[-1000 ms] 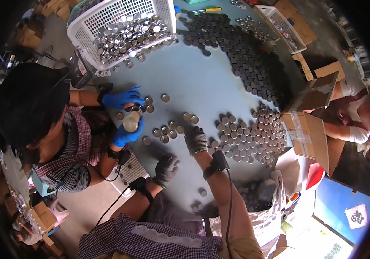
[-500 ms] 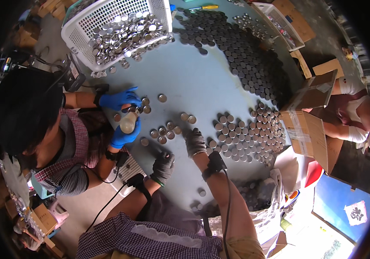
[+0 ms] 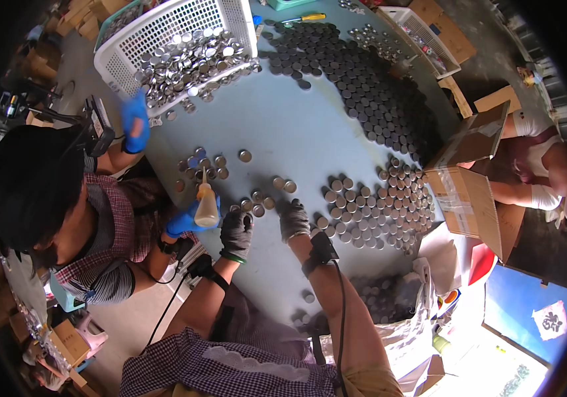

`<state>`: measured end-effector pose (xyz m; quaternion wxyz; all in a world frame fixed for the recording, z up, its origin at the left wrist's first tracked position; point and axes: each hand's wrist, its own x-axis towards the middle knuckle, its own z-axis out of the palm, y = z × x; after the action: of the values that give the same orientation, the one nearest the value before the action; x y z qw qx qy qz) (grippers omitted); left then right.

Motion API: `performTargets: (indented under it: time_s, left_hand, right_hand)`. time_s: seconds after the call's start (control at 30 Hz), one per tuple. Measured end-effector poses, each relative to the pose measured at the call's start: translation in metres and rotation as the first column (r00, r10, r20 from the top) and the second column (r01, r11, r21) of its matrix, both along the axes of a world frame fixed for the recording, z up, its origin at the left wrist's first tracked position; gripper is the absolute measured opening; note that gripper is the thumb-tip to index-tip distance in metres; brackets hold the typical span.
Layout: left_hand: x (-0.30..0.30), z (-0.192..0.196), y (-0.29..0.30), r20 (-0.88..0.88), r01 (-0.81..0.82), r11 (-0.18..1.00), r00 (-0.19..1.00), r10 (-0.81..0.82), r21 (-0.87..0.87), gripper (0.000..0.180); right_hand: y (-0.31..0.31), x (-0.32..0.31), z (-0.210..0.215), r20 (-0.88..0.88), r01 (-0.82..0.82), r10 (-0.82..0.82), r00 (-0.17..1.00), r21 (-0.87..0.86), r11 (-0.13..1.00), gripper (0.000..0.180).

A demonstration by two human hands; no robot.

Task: Sorting and arranging small metal discs and caps on a workstation table.

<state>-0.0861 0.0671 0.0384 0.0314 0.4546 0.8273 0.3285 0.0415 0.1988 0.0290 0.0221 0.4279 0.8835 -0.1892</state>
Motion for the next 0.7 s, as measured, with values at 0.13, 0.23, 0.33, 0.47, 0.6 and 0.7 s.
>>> performTargets:
  time_s: [0.13,0.23,0.33,0.47,0.6,0.7]
  left_hand:
    - [0.000,-0.019,0.002,-0.161,0.000,1.000,0.987,-0.005,-0.031,0.029]
    - [0.000,-0.034,-0.007,0.097,0.127,0.960,0.990,-0.105,-0.249,0.026]
    - [0.005,-0.044,-0.016,0.005,0.152,0.944,0.987,-0.158,-0.292,0.023]
    - [0.004,-0.054,-0.020,0.021,0.146,0.936,0.989,-0.147,-0.319,0.017]
    - [0.005,-0.036,-0.009,0.020,0.212,0.966,0.977,-0.211,-0.151,0.015]
    - [0.004,-0.033,-0.026,0.051,-0.015,0.985,0.998,0.023,-0.170,0.015]
  right_hand:
    - [0.001,-0.004,0.007,0.030,0.037,-0.036,0.999,-0.034,0.999,0.020]
    - [0.003,-0.001,0.005,0.029,0.034,-0.033,0.999,-0.035,0.999,0.021]
    - [0.001,-0.007,0.020,0.026,0.040,-0.039,0.999,-0.055,0.998,0.021]
    - [-0.002,-0.014,0.033,0.030,0.080,-0.077,0.997,-0.118,0.990,0.020]
    - [0.003,0.006,0.006,0.058,-0.094,0.094,0.994,0.005,0.996,0.022]
    - [-0.021,0.019,0.007,-0.203,0.216,-0.229,0.952,-0.086,0.973,0.021]
